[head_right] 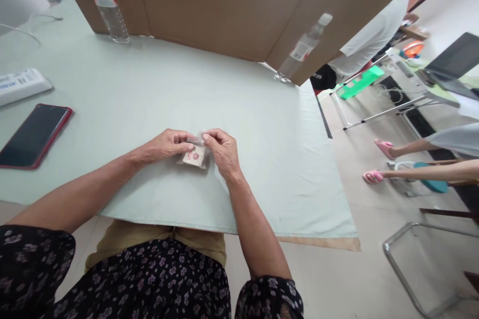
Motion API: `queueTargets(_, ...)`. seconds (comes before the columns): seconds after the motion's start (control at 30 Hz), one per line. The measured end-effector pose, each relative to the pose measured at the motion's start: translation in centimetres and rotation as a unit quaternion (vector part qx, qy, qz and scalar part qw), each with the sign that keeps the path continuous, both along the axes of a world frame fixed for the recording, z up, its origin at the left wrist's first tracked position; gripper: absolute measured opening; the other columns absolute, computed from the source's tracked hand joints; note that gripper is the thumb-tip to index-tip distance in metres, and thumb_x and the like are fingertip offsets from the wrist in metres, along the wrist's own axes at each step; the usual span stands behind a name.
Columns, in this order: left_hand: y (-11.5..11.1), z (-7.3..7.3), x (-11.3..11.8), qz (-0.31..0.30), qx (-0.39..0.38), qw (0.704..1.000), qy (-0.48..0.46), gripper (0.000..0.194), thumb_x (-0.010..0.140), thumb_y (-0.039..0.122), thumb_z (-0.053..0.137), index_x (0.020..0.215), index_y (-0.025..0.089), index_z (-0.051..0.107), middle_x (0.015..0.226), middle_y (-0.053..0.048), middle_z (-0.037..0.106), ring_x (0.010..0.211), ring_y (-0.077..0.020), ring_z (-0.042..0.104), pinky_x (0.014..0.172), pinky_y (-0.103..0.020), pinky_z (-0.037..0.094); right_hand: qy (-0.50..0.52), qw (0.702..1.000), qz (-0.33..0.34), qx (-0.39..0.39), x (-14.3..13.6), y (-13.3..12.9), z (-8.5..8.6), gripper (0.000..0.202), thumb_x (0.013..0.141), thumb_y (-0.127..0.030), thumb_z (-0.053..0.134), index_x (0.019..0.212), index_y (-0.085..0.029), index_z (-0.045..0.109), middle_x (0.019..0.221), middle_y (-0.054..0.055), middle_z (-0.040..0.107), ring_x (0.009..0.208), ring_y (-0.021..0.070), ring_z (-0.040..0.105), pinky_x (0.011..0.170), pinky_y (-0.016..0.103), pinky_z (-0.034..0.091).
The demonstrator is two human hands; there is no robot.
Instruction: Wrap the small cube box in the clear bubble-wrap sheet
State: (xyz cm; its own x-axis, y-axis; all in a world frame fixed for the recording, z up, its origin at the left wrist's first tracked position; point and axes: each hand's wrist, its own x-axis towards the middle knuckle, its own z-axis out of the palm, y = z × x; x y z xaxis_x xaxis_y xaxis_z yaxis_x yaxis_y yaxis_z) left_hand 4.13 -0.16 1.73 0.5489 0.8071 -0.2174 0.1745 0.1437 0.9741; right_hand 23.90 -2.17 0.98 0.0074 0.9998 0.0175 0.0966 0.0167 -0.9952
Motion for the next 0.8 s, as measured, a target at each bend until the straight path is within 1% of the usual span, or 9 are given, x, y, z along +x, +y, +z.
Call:
queueTargets(0.1, -0.15, 0.27, 0.10, -0.002, 0.012, 1.000, 0.006, 0.038, 0.080, 0.041, 0.070, 0.107, 0.014, 0.073, 0.094, -0.005, 0.075, 0.082, -0.0167, 0.066, 0.074, -0.028, 0.049, 0.008, 1.000, 0.001, 0.010, -0.19, 0.00, 0.29, 0.030, 0.077, -0.050, 0.074, 0.089, -0.023, 0.066, 0.081, -0.001, 0.067, 0.075, 0.0149, 0.060, 0.077, 0.032, 0.052)
queueTargets(0.17, -0.16, 0.41, 0.02, -0.014, 0.026, 0.999, 0.015, 0.036, 0.081, 0.041, 0.070, 0.104, 0.015, 0.074, 0.092, -0.004, 0.074, 0.082, -0.0168, 0.066, 0.074, -0.028, 0.049, 0.006, 1.000, 0.007, 0.015, -0.32, 0.01, 0.46, 0.030, 0.077, -0.048, 0.074, 0.090, -0.022, 0.067, 0.083, 0.000, 0.068, 0.077, 0.0150, 0.061, 0.079, 0.032, 0.052)
queueTargets(0.3, 0.02, 0.33, -0.30, -0.024, 0.046, 0.998, 0.030, 0.036, 0.082, 0.043, 0.068, 0.105, 0.016, 0.075, 0.092, -0.004, 0.074, 0.081, -0.0168, 0.064, 0.073, -0.027, 0.048, 0.007, 1.000, 0.011, 0.027, -0.50, -0.08, 0.49, 0.023, 0.078, -0.044, 0.074, 0.081, -0.022, 0.068, 0.075, -0.002, 0.065, 0.073, 0.0145, 0.059, 0.075, 0.031, 0.050)
queueTargets(0.4, 0.27, 0.04, -0.44, -0.029, 0.060, 0.997, 0.038, 0.037, 0.082, 0.045, 0.067, 0.102, 0.015, 0.076, 0.090, -0.004, 0.073, 0.080, -0.0161, 0.063, 0.072, -0.027, 0.046, 0.008, 0.999, 0.007, 0.037, -0.66, -0.15, 0.27, 0.021, 0.079, -0.041, 0.073, 0.079, -0.022, 0.066, 0.071, -0.003, 0.062, 0.070, 0.0135, 0.056, 0.071, 0.030, 0.047)
queueTargets(0.6, 0.50, -0.26, -0.22, -0.013, 0.090, 0.995, 0.029, 0.037, 0.082, 0.047, 0.064, 0.093, 0.014, 0.075, 0.085, -0.003, 0.070, 0.077, -0.0147, 0.059, 0.070, -0.025, 0.044, 0.000, 0.998, 0.014, 0.056, -0.70, -0.35, -0.11, 0.012, 0.082, -0.034, 0.069, 0.082, -0.022, 0.065, 0.075, -0.003, 0.063, 0.070, 0.0125, 0.057, 0.070, 0.028, 0.047)
queueTargets(0.7, 0.31, 0.01, -0.04, 0.001, 0.090, 0.995, 0.038, 0.039, 0.083, 0.050, 0.061, 0.086, 0.013, 0.072, 0.074, -0.001, 0.063, 0.067, -0.0123, 0.052, 0.061, -0.024, 0.038, -0.037, 0.995, 0.029, 0.085, -0.34, -0.58, -0.15, 0.008, 0.083, -0.030, 0.068, 0.082, -0.023, 0.066, 0.080, -0.002, 0.066, 0.074, 0.0137, 0.060, 0.071, 0.029, 0.049)
queueTargets(0.8, 0.07, 0.45, 0.08, 0.006, 0.080, 0.996, 0.047, 0.040, 0.084, 0.052, 0.057, 0.078, 0.013, 0.066, 0.062, 0.002, 0.050, 0.057, -0.0098, 0.040, 0.053, -0.023, 0.030, -0.102, 0.983, 0.052, 0.146, 0.10, -0.79, -0.28, 0.004, 0.084, -0.026, 0.066, 0.081, -0.024, 0.068, 0.089, 0.001, 0.070, 0.087, 0.0172, 0.065, 0.082, 0.033, 0.052)
